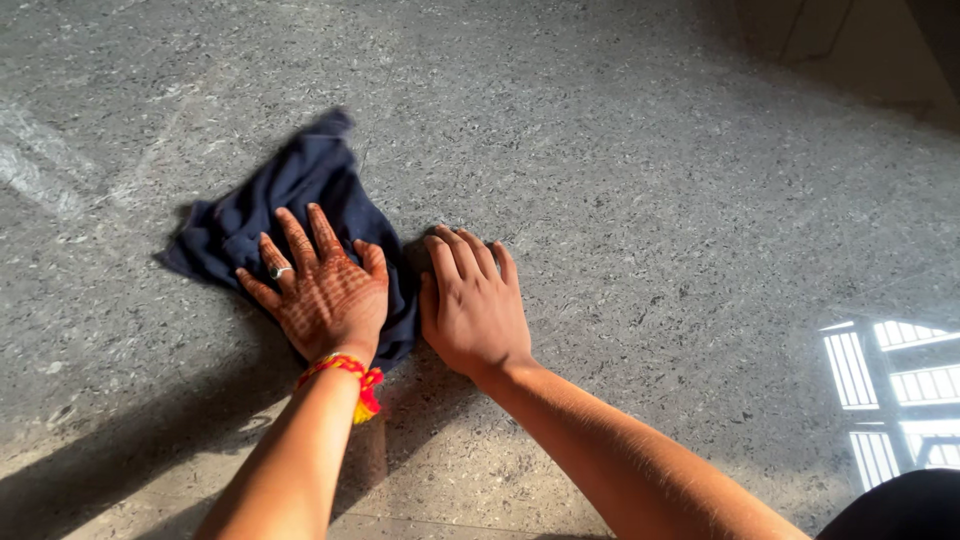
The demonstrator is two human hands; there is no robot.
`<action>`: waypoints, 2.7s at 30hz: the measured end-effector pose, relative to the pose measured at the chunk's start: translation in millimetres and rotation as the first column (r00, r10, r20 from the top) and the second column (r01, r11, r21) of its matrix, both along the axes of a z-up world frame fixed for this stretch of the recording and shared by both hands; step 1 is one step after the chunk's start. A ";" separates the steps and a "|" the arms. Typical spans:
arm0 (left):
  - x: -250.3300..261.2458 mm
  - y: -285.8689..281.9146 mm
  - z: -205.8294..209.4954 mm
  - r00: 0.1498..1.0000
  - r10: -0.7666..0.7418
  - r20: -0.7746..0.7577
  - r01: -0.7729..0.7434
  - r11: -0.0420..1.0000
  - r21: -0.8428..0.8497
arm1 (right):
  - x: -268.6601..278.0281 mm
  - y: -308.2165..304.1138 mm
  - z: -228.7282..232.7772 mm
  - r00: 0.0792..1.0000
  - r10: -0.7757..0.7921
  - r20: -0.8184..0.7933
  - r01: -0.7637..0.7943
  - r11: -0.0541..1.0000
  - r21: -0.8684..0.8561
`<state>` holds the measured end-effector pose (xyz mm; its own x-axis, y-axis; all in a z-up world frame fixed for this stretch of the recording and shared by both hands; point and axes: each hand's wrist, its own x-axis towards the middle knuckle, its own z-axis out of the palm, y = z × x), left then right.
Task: The person wipes the floor and wrapped furniture items using a blue cloth by hand.
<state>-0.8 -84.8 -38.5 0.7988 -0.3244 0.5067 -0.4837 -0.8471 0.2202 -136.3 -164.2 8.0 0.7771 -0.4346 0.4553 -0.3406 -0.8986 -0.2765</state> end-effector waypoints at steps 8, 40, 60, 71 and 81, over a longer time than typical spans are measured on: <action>-9.9 15.9 9.7 0.945 -0.318 -0.072 0.323 0.944 0.062 | -0.1 0.1 -0.9 1.000 0.013 0.019 -0.013 1.000 0.001; 6.6 36.9 33.9 0.837 -0.537 -0.106 0.548 0.816 0.186 | 1.0 0.1 1.2 1.000 0.000 0.012 0.000 1.000 0.006; 13.7 16.8 18.3 0.980 -0.198 0.008 0.193 0.963 0.185 | 1.0 0.0 1.3 1.000 -0.001 -0.014 0.001 1.000 -0.008; 22.6 1.4 28.4 0.761 -0.637 -0.126 0.643 0.766 0.011 | -0.8 0.9 3.9 1.000 0.011 -0.003 -0.011 1.000 -0.029; -10.5 -3.2 5.3 0.987 0.153 -0.045 -0.157 0.982 -0.108 | 2.5 1.7 5.2 1.000 -0.029 0.000 0.029 1.000 0.002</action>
<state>-11.3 -88.0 -33.2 0.8534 -0.1385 0.5025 -0.3382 -0.8807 0.3317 -133.8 -162.5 13.3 0.7641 -0.4578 0.4545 -0.3661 -0.8878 -0.2789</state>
